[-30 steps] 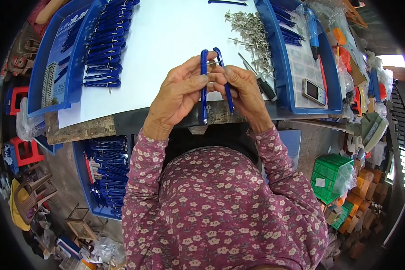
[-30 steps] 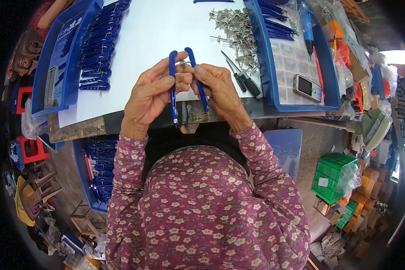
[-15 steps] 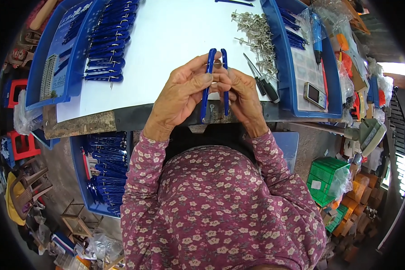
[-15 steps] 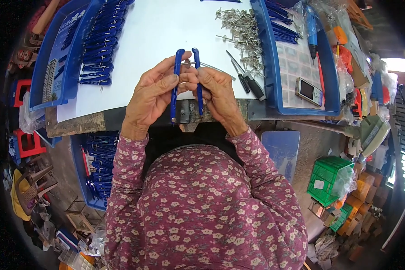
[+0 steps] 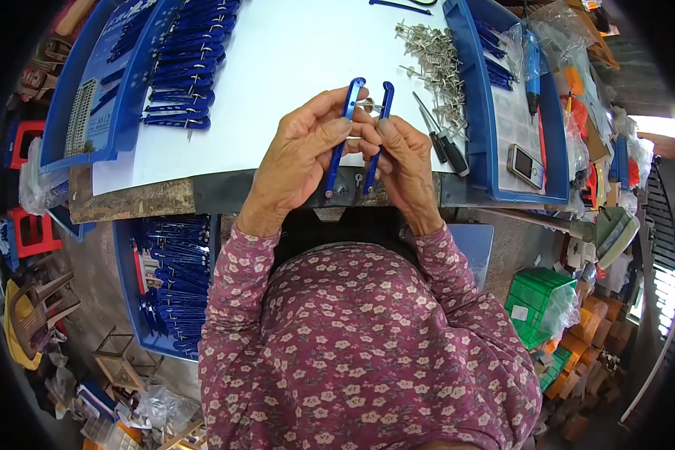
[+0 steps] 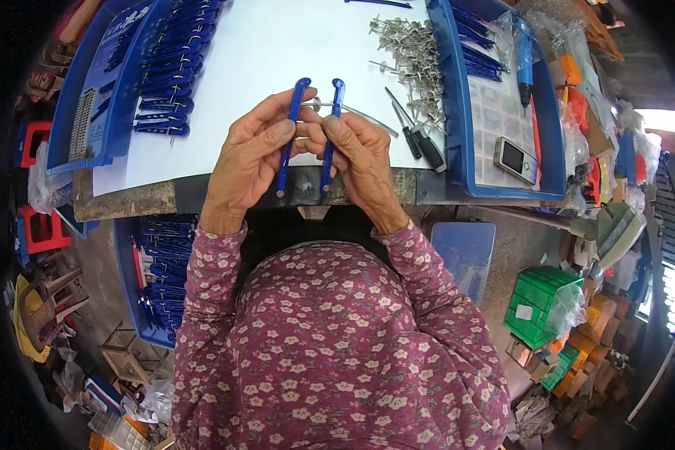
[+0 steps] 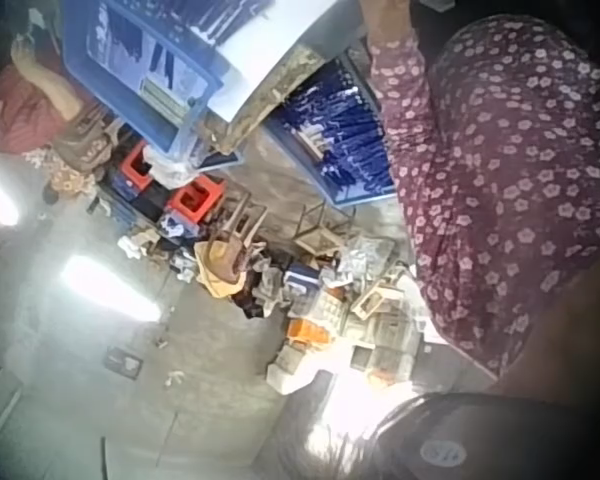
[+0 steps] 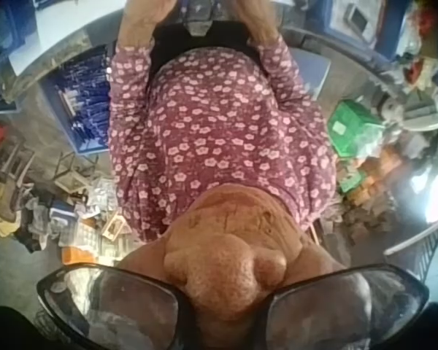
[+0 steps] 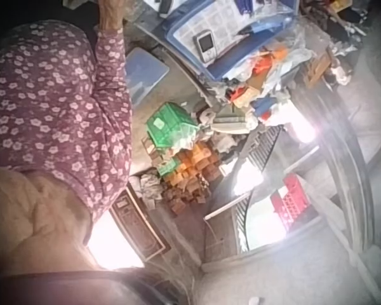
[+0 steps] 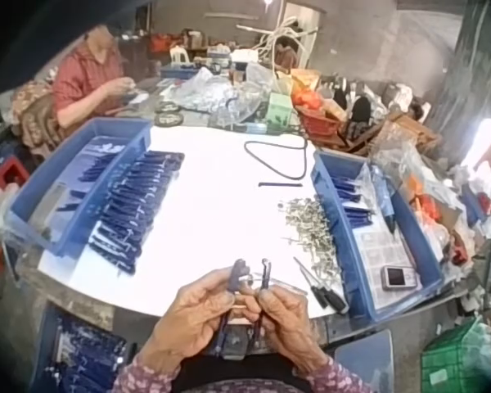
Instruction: Manually assembling small blue plastic components with metal clips at a workstation.
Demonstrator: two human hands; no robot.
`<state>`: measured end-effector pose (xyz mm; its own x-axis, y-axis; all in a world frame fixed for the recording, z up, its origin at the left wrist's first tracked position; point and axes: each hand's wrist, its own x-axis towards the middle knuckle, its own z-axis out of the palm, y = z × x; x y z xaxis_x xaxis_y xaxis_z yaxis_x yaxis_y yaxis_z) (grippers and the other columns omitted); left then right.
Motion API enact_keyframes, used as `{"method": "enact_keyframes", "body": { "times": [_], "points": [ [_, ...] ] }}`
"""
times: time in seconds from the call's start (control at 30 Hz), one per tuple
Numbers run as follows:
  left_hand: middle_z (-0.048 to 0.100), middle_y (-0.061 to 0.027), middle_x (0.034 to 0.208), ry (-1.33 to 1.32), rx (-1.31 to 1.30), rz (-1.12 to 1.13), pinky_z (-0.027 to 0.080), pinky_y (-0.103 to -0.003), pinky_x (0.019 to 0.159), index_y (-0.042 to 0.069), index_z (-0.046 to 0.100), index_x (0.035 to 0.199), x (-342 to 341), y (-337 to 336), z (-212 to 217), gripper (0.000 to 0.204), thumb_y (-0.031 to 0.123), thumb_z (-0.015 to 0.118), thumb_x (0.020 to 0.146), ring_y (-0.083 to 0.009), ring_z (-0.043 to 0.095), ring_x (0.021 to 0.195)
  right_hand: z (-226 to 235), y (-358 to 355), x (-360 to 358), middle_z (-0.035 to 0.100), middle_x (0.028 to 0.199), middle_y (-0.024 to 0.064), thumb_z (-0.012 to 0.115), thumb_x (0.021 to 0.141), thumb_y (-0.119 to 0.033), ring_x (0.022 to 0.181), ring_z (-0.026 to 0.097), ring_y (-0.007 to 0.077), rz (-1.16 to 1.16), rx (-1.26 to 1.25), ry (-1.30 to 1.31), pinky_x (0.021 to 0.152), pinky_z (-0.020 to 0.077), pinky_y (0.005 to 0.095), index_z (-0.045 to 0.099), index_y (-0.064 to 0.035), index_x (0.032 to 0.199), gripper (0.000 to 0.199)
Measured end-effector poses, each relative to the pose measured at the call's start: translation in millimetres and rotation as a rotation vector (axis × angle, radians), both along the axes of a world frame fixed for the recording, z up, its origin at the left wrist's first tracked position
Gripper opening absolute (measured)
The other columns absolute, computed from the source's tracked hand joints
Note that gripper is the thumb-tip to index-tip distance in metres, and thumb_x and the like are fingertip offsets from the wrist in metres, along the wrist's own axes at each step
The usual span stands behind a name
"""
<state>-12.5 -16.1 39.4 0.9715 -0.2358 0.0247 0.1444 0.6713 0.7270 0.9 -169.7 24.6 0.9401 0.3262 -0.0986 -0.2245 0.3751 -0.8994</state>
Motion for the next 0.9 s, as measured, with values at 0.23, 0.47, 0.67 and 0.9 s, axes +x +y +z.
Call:
{"method": "enact_keyframes", "body": {
  "times": [0.23, 0.47, 0.67, 0.9],
  "points": [
    [0.054, -0.0131, 0.097, 0.002, 0.018, 0.016, 0.052, -0.028, 0.070, -0.008, 0.040, 0.121, -2.8, 4.6, -4.3, 0.037, 0.011, 0.048, 0.089, -0.0173, 0.059, 0.079, 6.9, 3.1, -5.1, 0.055, 0.069, 0.0014, 0.052, 0.089, -0.021, 0.049, 0.038, 0.0015, 0.044, 0.029, 0.030, 0.044, 0.0348, 0.0156, 0.057, 0.0016, 0.089, 0.023],
    [0.050, -0.0111, 0.098, -0.033, 0.475, 0.167, 0.047, -0.022, 0.063, -0.003, 0.038, 0.124, -19.9, 3.8, 6.5, 0.039, 0.006, 0.044, 0.087, -0.0119, 0.055, 0.073, 3.6, 0.9, -7.2, 0.057, 0.073, 0.0057, 0.054, 0.087, -0.018, 0.050, 0.041, 0.0030, 0.065, 0.020, -0.012, 0.048, 0.0420, 0.0180, 0.056, 0.0021, 0.087, 0.020],
    [0.050, -0.0097, 0.093, -0.061, 0.776, 0.197, 0.042, -0.023, 0.059, 0.000, 0.043, 0.109, -33.6, 6.3, 9.9, 0.024, 0.003, 0.041, 0.086, -0.0113, 0.051, 0.068, 2.6, 5.8, -9.3, 0.056, 0.077, 0.0084, 0.058, 0.084, -0.013, 0.054, 0.045, 0.0067, 0.059, 0.045, 0.006, 0.056, 0.0481, 0.0224, 0.056, 0.0041, 0.089, 0.019],
    [0.042, -0.0132, 0.088, -0.357, 1.242, 0.041, 0.040, -0.033, 0.063, -0.002, 0.045, 0.093, -47.7, 13.9, 15.2, 0.015, 0.009, 0.051, 0.085, -0.0211, 0.048, 0.073, -7.3, 14.2, -19.5, 0.057, 0.080, 0.0067, 0.063, 0.079, -0.009, 0.061, 0.048, 0.0078, 0.076, 0.074, -0.025, 0.050, 0.0375, 0.0196, 0.060, 0.0035, 0.087, 0.015]
  ]
}}
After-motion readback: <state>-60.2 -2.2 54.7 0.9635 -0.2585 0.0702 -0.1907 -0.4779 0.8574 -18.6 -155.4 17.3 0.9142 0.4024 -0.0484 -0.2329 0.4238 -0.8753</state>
